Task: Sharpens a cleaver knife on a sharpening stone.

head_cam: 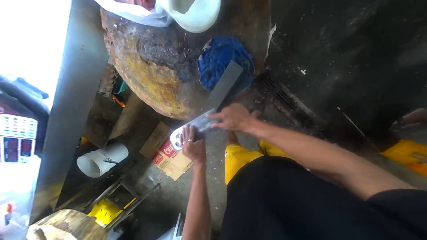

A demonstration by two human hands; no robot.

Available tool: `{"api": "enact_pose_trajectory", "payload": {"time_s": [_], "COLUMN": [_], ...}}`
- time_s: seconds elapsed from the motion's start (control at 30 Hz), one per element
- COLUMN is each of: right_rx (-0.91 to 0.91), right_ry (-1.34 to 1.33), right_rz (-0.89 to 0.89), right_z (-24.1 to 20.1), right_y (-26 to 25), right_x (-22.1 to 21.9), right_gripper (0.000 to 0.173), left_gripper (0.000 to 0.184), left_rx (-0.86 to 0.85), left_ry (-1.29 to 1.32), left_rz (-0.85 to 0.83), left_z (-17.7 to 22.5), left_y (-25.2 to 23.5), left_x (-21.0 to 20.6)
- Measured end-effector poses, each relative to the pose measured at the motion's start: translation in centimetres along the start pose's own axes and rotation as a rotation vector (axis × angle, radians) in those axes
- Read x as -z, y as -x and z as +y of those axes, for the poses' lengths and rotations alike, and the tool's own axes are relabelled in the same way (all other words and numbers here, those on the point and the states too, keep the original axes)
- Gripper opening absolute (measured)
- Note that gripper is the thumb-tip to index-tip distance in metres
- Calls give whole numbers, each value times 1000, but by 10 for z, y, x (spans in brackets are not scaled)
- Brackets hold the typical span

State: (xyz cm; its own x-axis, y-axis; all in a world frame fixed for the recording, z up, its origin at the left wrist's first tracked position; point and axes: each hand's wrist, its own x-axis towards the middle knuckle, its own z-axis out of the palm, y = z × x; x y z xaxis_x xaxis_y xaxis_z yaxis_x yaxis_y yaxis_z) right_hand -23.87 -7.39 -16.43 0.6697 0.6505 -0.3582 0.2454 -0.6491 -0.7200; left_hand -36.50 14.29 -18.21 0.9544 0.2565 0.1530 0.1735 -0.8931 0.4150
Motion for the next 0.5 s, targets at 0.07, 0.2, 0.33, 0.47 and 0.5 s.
{"api": "enact_pose_trajectory", "payload": {"time_s": [0.07,0.2,0.33,0.47,0.5], "right_rx": [-99,-343,-293,-32,11], "right_ry": [28,171,122,9,1], "right_rz": [156,375,292,41,-1], "right_z": [45,122,73,-11,-16], "right_y": [35,97,63,6,3], "right_x": [28,91,51,-25,-29], "right_gripper": [48,56,56,48,48], "left_gripper": [47,49,50,51,53], "left_rx": [-103,-275,-236,-68,-32], "left_ry": [134,316,188,22,7], "left_rz": [-36,-89,-146,1,3], "left_z": [55,146,81,-36,-37], "left_y": [-19,-61,-38,16,20], "left_x": [-28,-102,-55,4,8]}}
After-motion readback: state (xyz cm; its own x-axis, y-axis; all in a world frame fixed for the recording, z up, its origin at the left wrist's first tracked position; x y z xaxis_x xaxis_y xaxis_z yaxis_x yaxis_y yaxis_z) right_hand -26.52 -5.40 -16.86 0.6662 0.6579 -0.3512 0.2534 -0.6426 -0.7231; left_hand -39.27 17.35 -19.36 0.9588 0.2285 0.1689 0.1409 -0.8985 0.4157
